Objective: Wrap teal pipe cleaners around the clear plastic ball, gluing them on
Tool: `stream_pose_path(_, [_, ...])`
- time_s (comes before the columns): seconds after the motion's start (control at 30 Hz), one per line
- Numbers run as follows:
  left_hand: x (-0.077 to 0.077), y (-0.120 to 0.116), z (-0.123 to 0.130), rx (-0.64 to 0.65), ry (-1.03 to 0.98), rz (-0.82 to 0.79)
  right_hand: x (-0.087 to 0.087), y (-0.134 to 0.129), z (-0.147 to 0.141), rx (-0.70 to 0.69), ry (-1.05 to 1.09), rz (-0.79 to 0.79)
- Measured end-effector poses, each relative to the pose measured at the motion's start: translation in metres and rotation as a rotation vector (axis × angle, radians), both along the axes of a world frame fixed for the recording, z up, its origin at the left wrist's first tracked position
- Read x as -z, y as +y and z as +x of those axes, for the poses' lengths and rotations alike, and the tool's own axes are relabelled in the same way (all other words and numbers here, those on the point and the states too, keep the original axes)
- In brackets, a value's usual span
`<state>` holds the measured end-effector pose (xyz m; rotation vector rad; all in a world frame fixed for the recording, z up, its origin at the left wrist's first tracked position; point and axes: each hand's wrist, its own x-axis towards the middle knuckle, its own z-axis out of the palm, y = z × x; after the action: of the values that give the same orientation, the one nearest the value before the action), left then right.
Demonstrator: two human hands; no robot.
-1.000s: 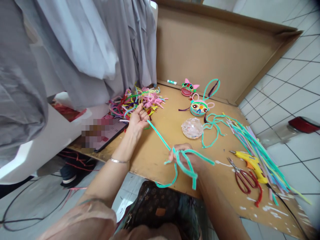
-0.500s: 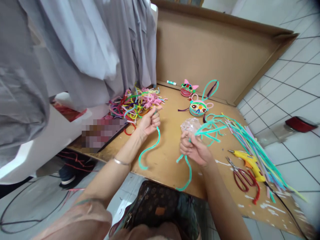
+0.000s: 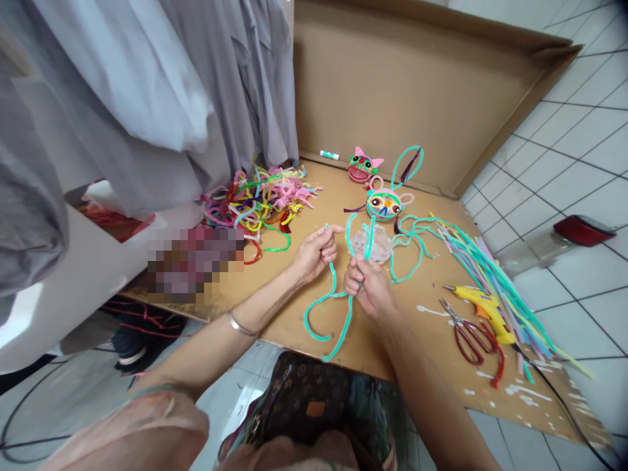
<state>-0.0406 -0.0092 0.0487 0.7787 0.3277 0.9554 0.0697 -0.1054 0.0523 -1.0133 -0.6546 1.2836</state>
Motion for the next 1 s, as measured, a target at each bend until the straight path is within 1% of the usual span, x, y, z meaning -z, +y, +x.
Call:
stream_pose_path(0.1, [0.004, -0.001, 0.003, -0.054, 0.023, 0.068, 0.001, 0.0, -0.003, 0.056, -0.092, 0.008])
stream_pose_path(0.27, [0.006, -0.002, 0.001, -0.214, 0.093, 0.244, 0.004, 0.003, -0.005, 0.186, -0.222, -0.049])
stream_pose_path(0.43, [0.002, -0.006, -0.004, -0.268, 0.155, 0.33, 0.009, 0.005, -0.007, 0.277, -0.312, -0.063])
stream_pose_path(0.53, [0.003, -0.008, -0.003, -0.287, 0.169, 0.382, 0.01, 0.005, -0.007, 0.299, -0.344, -0.064])
stream_pose_path(0.6, [0.005, -0.007, -0.001, -0.307, 0.154, 0.391, 0.01, 0.004, -0.008, 0.29, -0.357, -0.07])
stream_pose_path(0.67, [0.004, -0.004, 0.001, -0.327, 0.093, 0.314, 0.01, 0.004, -0.008, 0.26, -0.362, -0.074])
stream_pose_path(0.7, [0.003, -0.001, 0.001, -0.322, 0.056, 0.231, 0.011, 0.003, -0.008, 0.239, -0.36, -0.073])
stream_pose_path(0.8, [-0.003, 0.008, -0.003, -0.27, -0.015, -0.101, 0.013, 0.003, -0.006, 0.18, -0.348, -0.07])
stream_pose_path(0.87, [-0.008, 0.01, -0.007, -0.23, 0.001, -0.243, 0.015, 0.003, -0.004, 0.169, -0.339, -0.073])
stream_pose_path(0.93, [-0.011, 0.007, -0.008, -0.197, 0.018, -0.256, 0.018, 0.004, -0.003, 0.178, -0.329, -0.079])
stream_pose_path(1.0, [-0.01, 0.0, -0.006, -0.169, 0.023, -0.164, 0.019, 0.006, -0.001, 0.193, -0.32, -0.093])
